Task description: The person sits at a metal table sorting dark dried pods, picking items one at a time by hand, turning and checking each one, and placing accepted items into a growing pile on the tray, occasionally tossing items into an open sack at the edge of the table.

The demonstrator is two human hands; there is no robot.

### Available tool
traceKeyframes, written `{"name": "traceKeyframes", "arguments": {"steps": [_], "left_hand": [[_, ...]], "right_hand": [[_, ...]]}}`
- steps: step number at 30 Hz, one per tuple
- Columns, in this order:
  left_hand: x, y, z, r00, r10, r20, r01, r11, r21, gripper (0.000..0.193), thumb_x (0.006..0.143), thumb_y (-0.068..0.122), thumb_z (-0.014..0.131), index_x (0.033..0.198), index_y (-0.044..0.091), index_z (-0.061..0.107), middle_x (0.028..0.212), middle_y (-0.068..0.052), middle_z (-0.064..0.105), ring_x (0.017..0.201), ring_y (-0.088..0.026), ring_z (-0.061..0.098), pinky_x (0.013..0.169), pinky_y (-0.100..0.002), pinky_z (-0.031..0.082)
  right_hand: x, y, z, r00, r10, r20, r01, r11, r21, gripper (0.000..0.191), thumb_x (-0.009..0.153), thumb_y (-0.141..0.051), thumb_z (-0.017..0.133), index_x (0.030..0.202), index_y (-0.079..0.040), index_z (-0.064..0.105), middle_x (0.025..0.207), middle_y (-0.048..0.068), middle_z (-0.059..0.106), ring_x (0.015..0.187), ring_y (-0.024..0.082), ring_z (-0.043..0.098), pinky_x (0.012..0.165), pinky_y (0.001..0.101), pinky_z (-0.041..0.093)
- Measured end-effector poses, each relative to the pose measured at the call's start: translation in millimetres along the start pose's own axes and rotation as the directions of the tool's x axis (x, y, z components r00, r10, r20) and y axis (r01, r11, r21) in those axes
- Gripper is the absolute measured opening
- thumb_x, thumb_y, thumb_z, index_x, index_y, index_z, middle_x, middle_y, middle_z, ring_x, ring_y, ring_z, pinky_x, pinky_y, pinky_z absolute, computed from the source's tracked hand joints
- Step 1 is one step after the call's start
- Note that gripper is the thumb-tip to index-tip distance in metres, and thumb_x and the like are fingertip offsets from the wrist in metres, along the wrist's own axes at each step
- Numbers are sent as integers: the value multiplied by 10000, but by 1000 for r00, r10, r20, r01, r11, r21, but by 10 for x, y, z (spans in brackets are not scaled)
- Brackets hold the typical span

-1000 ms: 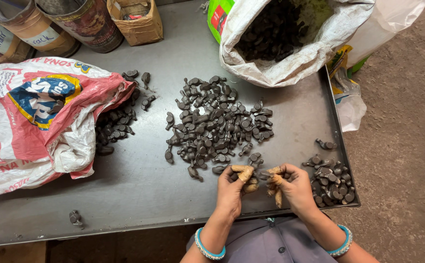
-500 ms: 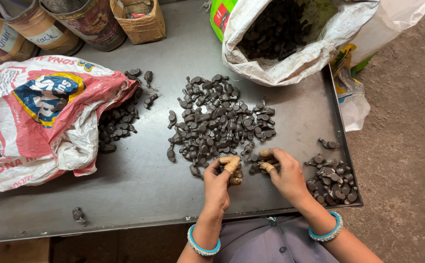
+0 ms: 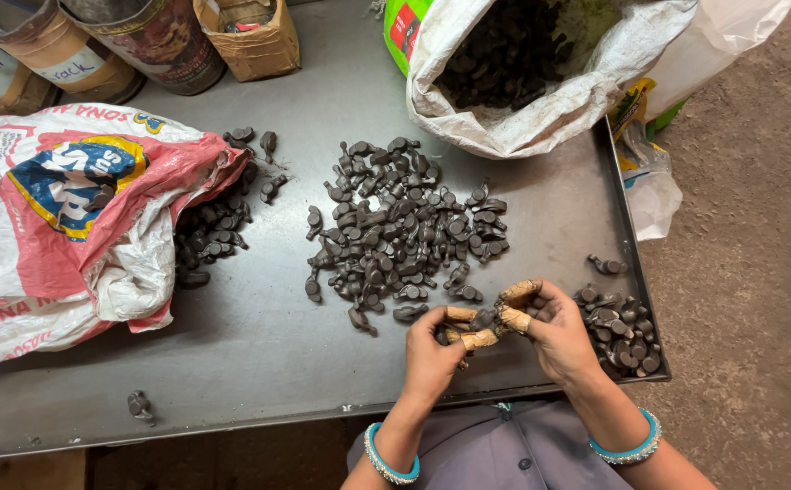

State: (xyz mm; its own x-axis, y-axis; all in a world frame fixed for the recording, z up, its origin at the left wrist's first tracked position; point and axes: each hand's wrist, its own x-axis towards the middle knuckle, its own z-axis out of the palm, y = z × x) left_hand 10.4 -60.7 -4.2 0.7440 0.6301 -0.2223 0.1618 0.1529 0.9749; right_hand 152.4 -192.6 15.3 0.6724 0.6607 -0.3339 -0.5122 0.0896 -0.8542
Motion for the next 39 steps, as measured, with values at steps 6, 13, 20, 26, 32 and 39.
{"name": "traceKeyframes", "arguments": {"steps": [6,13,20,26,32,39], "left_hand": [[5,-56,-53,994,-77,80,85,991,-104,211,790,32,805,990,-18,757,826,-10,736,695,-50,655,600,-224,546],[10,-131,-130,906,-228,357,313,928,-203,190,911,160,773,1016,11,722,845,-20,709,713,-77,651,576,-227,500],[45,-313,-120,742,-230,630,565,720,-403,279,1049,306,630,1050,32,679,903,-35,732,767,-101,669,643,-242,542],[57,-316,-188,705,-250,664,643,621,-448,462,1048,474,561,1045,31,694,869,-54,723,696,-114,658,580,-254,531],[130,-280,-319,815,-404,416,580,548,-603,480,1013,539,581,946,75,682,797,-51,701,632,-132,645,509,-269,501],[163,-99,-536,906,-338,253,409,556,-724,349,999,394,693,964,47,705,811,-53,709,626,-126,641,474,-263,471]], "right_hand": [[-19,-65,-33,991,129,46,-127,991,-35,308,857,20,729,1162,55,702,1039,85,720,927,143,670,804,272,556],[32,-74,-108,963,257,78,-258,966,3,272,868,-46,756,1124,42,733,908,54,718,761,115,646,641,255,525],[81,-40,-116,938,330,105,-340,935,104,147,883,-107,757,993,-26,703,857,35,722,633,90,617,539,237,497],[17,-53,-74,936,331,115,-341,937,77,164,860,-122,784,954,-27,690,794,23,691,609,104,638,496,257,503],[4,-173,246,938,-233,258,345,528,-776,255,750,-99,876,979,-56,771,810,68,661,646,181,649,601,329,544],[235,-1,516,839,-426,338,434,149,-889,387,691,-38,815,1042,-41,651,955,139,699,872,337,674,787,426,554]]}}
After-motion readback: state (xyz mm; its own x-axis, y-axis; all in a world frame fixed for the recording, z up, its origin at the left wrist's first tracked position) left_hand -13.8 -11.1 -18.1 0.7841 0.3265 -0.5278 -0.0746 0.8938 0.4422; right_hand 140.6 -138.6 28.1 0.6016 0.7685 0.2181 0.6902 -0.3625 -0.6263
